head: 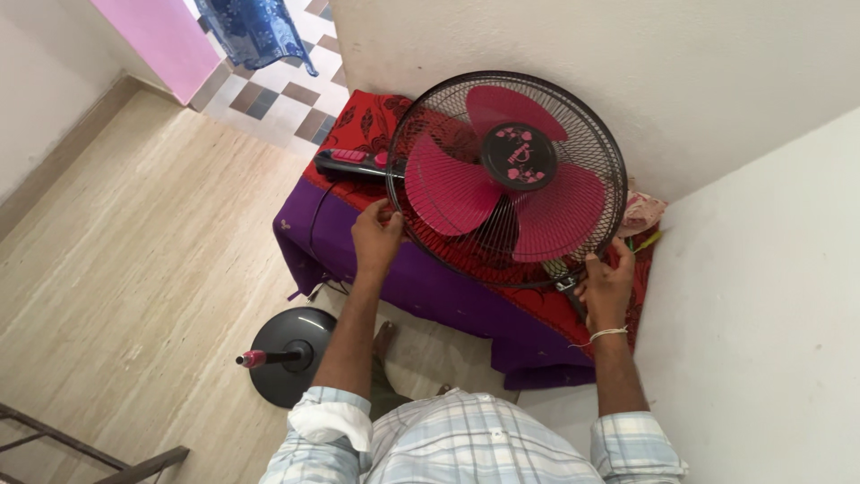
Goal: The person assembles a standing fan by attaching the red blades to the motor hub, then fitting the front and rear wire cages. They use a screwdriver to secure the cage to the fan stand. The fan is placed on a purple-covered table in a room with tiled flooring.
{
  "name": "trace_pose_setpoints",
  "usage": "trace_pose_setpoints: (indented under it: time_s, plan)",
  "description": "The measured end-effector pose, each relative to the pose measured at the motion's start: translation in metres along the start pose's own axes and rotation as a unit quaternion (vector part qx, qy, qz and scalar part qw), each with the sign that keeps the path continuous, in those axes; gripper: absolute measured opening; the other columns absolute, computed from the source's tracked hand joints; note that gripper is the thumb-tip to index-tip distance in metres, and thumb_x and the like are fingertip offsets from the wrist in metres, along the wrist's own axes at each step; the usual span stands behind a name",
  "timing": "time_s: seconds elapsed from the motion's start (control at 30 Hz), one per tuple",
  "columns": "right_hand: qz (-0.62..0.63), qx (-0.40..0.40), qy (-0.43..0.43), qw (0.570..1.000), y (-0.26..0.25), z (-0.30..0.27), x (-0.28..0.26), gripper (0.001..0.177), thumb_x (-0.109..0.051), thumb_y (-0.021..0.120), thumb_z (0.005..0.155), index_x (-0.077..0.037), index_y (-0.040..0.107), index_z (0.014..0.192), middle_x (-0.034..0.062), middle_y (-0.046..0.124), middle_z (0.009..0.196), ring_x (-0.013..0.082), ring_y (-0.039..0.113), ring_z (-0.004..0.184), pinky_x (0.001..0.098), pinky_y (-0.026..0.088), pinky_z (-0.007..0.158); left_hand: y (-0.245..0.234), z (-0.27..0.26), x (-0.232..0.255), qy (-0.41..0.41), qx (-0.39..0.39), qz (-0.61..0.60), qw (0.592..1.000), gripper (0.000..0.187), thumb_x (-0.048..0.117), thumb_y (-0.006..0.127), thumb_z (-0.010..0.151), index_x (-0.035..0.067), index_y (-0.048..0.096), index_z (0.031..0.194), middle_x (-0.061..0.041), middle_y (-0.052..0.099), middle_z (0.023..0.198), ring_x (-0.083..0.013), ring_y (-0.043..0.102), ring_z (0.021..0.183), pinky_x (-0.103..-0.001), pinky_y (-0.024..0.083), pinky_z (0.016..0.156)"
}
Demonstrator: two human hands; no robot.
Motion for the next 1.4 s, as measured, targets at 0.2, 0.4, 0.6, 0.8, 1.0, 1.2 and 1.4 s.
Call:
trace_pose_setpoints:
  time_s: [0.2, 0.4, 0.6, 0.8, 1.0, 1.2, 1.4]
  plan:
    - [0.001, 0.006, -0.007, 1.000, -0.004, 0.002, 0.004, 0.048, -0.011, 0.059, 0.103, -0.005, 0.043, 0.148, 0.0039, 0.060, 0.072, 0.0097, 0.051, 0.049, 0.0235, 0.039, 0.041, -0.004, -0.007, 0.011, 0.026, 0.016, 0.022, 0.999, 0.041, 0.006, 0.073, 0.090, -0.005, 0.065, 0.129, -0.015, 0.077, 0.099, -0.0213, 0.076, 0.082, -0.031, 0.065, 0.067]
    - [-0.028, 0.026, -0.008, 0.999, -0.012, 0.011, 0.019, 0.044, -0.013, 0.060, 0.104, -0.003, 0.048, 0.145, 0.0049, 0.060, 0.074, 0.0104, 0.054, 0.055, 0.0242, 0.042, 0.047, 0.001, -0.005, 0.003, -0.015, -0.029, -0.057, 0.998, 0.041, 0.007, 0.070, 0.092, -0.005, 0.061, 0.130, -0.012, 0.074, 0.094, -0.0145, 0.074, 0.075, -0.027, 0.066, 0.064]
    - [-0.220, 0.078, -0.139, 0.962, -0.024, 0.035, 0.029, 0.047, -0.028, 0.066, 0.109, 0.001, 0.057, 0.144, 0.0159, 0.064, 0.133, 0.0232, 0.063, 0.114, 0.0345, 0.051, 0.094, 0.000, -0.002, -0.001, 0.021, -0.039, -0.072, 0.996, 0.032, 0.005, 0.071, 0.093, -0.006, 0.071, 0.123, -0.010, 0.071, 0.086, -0.0130, 0.068, 0.068, -0.026, 0.060, 0.057]
    - [-0.063, 0.074, -0.122, 0.988, -0.022, 0.065, 0.050, 0.039, -0.015, 0.062, 0.103, -0.001, 0.058, 0.139, 0.0094, 0.069, 0.120, 0.0179, 0.065, 0.107, 0.0300, 0.052, 0.095, -0.003, -0.004, 0.000, -0.008, -0.043, -0.096, 0.994, 0.030, 0.005, 0.068, 0.096, -0.006, 0.068, 0.124, -0.011, 0.070, 0.094, -0.0146, 0.070, 0.078, -0.028, 0.065, 0.063]
    - [-0.078, 0.094, -0.092, 0.988, -0.024, 0.073, 0.049, 0.040, -0.014, 0.063, 0.102, -0.006, 0.060, 0.141, 0.0049, 0.068, 0.099, 0.0116, 0.060, 0.089, 0.0266, 0.049, 0.081, -0.006, -0.011, 0.008, -0.012, -0.035, -0.082, 0.996, 0.031, 0.005, 0.066, 0.099, -0.008, 0.066, 0.127, -0.011, 0.069, 0.096, -0.0145, 0.070, 0.081, -0.028, 0.067, 0.067]
    - [-0.077, 0.108, -0.041, 0.990, -0.021, 0.076, 0.044, 0.038, -0.012, 0.060, 0.103, -0.006, 0.064, 0.141, 0.0068, 0.069, 0.094, 0.0124, 0.057, 0.080, 0.0274, 0.045, 0.072, -0.006, -0.013, 0.012, -0.016, -0.029, -0.092, 0.995, 0.031, 0.004, 0.066, 0.099, -0.009, 0.064, 0.127, -0.008, 0.068, 0.094, -0.0122, 0.069, 0.080, -0.028, 0.067, 0.068]
    - [-0.020, 0.089, -0.072, 0.993, -0.018, 0.085, 0.038, 0.034, -0.006, 0.056, 0.102, -0.004, 0.066, 0.134, 0.0012, 0.074, 0.110, 0.0075, 0.066, 0.092, 0.0224, 0.052, 0.084, -0.006, -0.018, 0.017, -0.014, -0.031, -0.092, 0.995, 0.030, 0.005, 0.065, 0.100, -0.008, 0.064, 0.127, -0.006, 0.066, 0.093, -0.0110, 0.068, 0.081, -0.028, 0.066, 0.067]
Point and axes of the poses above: each hand's wrist, its own z-axis towards the middle knuckle, its own y-axis out of the palm, x = y × z, the point moved 5 cm from there along z, towards the middle knuckle
